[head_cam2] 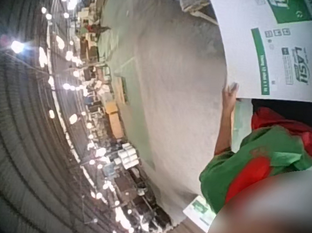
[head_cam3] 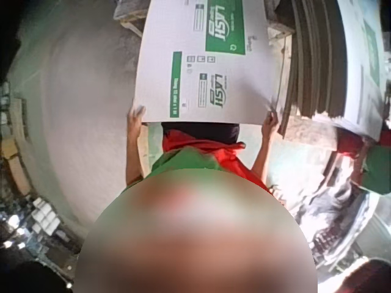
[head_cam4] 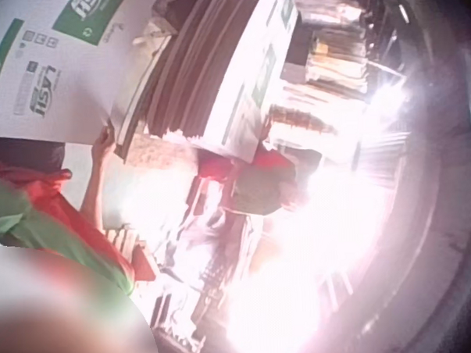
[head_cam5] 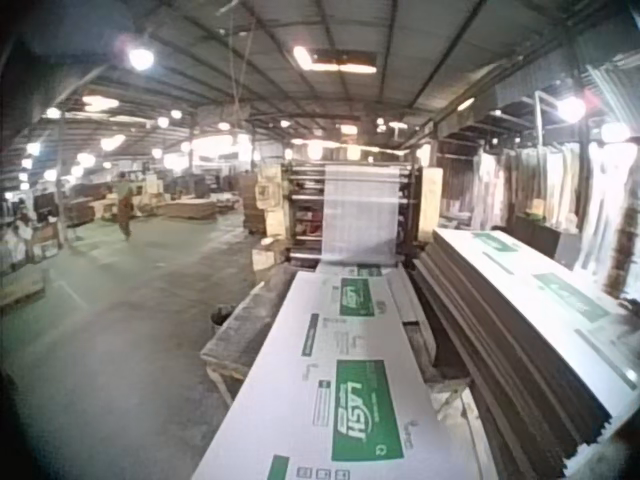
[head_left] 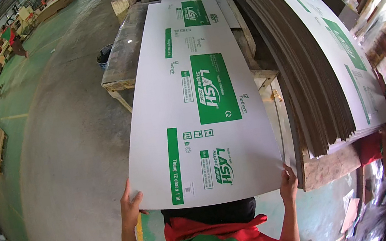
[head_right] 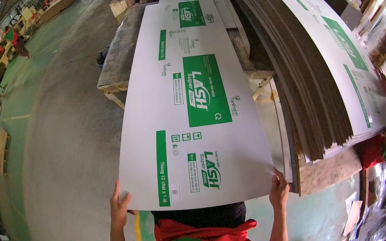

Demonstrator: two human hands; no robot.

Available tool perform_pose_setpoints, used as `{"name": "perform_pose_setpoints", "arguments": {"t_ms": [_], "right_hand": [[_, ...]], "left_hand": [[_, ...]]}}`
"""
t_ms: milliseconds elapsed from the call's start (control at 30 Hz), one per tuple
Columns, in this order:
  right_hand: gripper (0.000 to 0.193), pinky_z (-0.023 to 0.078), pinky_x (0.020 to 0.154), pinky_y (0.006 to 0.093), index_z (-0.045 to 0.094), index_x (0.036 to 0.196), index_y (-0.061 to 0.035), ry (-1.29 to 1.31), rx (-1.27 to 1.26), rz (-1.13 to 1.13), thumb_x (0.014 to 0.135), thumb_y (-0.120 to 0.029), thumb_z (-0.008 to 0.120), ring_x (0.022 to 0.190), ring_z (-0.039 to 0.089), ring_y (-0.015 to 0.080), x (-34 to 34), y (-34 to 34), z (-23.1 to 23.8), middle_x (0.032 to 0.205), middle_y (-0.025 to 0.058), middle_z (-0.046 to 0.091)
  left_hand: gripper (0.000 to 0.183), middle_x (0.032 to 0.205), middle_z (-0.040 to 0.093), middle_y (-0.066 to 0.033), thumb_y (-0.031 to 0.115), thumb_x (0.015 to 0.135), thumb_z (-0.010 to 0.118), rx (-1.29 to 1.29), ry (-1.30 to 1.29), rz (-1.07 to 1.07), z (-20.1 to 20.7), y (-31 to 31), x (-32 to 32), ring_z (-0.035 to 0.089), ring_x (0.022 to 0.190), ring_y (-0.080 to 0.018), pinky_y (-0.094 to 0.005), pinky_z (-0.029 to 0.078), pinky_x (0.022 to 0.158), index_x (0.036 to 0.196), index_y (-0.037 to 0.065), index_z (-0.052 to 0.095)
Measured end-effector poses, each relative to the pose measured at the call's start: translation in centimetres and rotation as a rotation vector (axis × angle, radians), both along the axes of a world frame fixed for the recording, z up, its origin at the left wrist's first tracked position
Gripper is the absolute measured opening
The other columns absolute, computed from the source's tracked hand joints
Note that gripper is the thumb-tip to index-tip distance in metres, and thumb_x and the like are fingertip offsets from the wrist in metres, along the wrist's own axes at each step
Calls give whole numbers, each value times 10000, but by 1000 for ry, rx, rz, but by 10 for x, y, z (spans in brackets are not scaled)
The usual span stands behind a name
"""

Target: The person repeatedly picks up large white cardboard sheets from a conveyor and stacks them on a table. The person handles each sheet with both hands and places it onto a growing pile. A coworker is visible nearby but does not assist with the stacking.

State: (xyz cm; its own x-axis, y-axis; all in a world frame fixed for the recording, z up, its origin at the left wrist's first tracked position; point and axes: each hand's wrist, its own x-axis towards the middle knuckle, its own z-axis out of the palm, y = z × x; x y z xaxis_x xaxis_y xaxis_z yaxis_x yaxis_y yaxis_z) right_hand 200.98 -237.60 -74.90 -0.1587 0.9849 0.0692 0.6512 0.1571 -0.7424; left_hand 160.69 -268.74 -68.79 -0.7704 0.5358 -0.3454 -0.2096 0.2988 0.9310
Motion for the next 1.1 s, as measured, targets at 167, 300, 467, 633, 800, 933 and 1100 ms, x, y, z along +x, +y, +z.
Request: {"name": "perform_pose_setpoints", "arguments": {"t_ms": [167, 300, 467, 633, 800, 933, 1100], "right_hand": [[319, 325, 510, 312, 657, 1287, -46, -47, 3, -5, 1014, -159, 538, 562, 352, 115, 3, -8, 11, 603, 33, 400], [318, 375, 534, 303, 657, 1289, -45, -124, -24, -8, 1009, -157, 558, 571, 395, 136, 6, -12, 26, 643, 75, 488], [317, 418, 577, 292, 656, 1288, -43, -83, 26, -3, 1007, -160, 567, 608, 442, 133, 14, -29, 43, 713, 105, 555], [324, 431, 593, 285, 648, 1304, -49, -172, -116, -73, 1010, -146, 556, 634, 444, 113, 13, -35, 63, 734, 90, 548], [339, 429, 589, 286, 629, 1320, -25, -138, -313, -128, 1019, -144, 526, 645, 435, 104, 10, -34, 66, 754, 75, 568], [356, 408, 569, 289, 616, 1323, 4, -38, -203, -78, 1027, -165, 514, 652, 424, 97, 4, -25, 50, 779, 60, 577], [357, 470, 651, 260, 634, 1294, 15, -20, 54, 25, 1029, -194, 516, 750, 577, 97, -43, 46, 21, 949, 158, 716]], "left_hand": [[695, 1234, 638, -145, 192, 965, 620, -284, 115, -115, -9, -11, -13, 608, 749, -112, -238, 512, 505, 1561, 43, 295], [677, 1391, 548, -232, 183, 957, 634, -123, 284, -126, -17, -10, -23, 583, 1212, -266, -371, 507, 958, 1520, -37, 330], [664, 1449, 504, -245, 149, 951, 629, -90, 280, -122, -6, -8, -16, 517, 1313, -295, -401, 418, 1084, 1519, -37, 339], [680, 1462, 494, -218, 155, 945, 601, -213, 125, -153, 15, -7, -17, 498, 1325, -275, -397, 400, 1095, 1532, -34, 314], [685, 1444, 513, -207, 161, 941, 597, -135, 160, -185, 16, -4, -27, 508, 1305, -249, -381, 402, 1087, 1528, -46, 314], [664, 1406, 550, -208, 137, 945, 609, -87, 172, -184, 8, 7, -36, 549, 1256, -245, -360, 421, 1063, 1515, -60, 332], [665, 1418, 539, -201, 153, 953, 628, -73, 110, -144, -20, 72, -79, 535, 1274, -240, -358, 406, 1078, 1509, -68, 338]]}}
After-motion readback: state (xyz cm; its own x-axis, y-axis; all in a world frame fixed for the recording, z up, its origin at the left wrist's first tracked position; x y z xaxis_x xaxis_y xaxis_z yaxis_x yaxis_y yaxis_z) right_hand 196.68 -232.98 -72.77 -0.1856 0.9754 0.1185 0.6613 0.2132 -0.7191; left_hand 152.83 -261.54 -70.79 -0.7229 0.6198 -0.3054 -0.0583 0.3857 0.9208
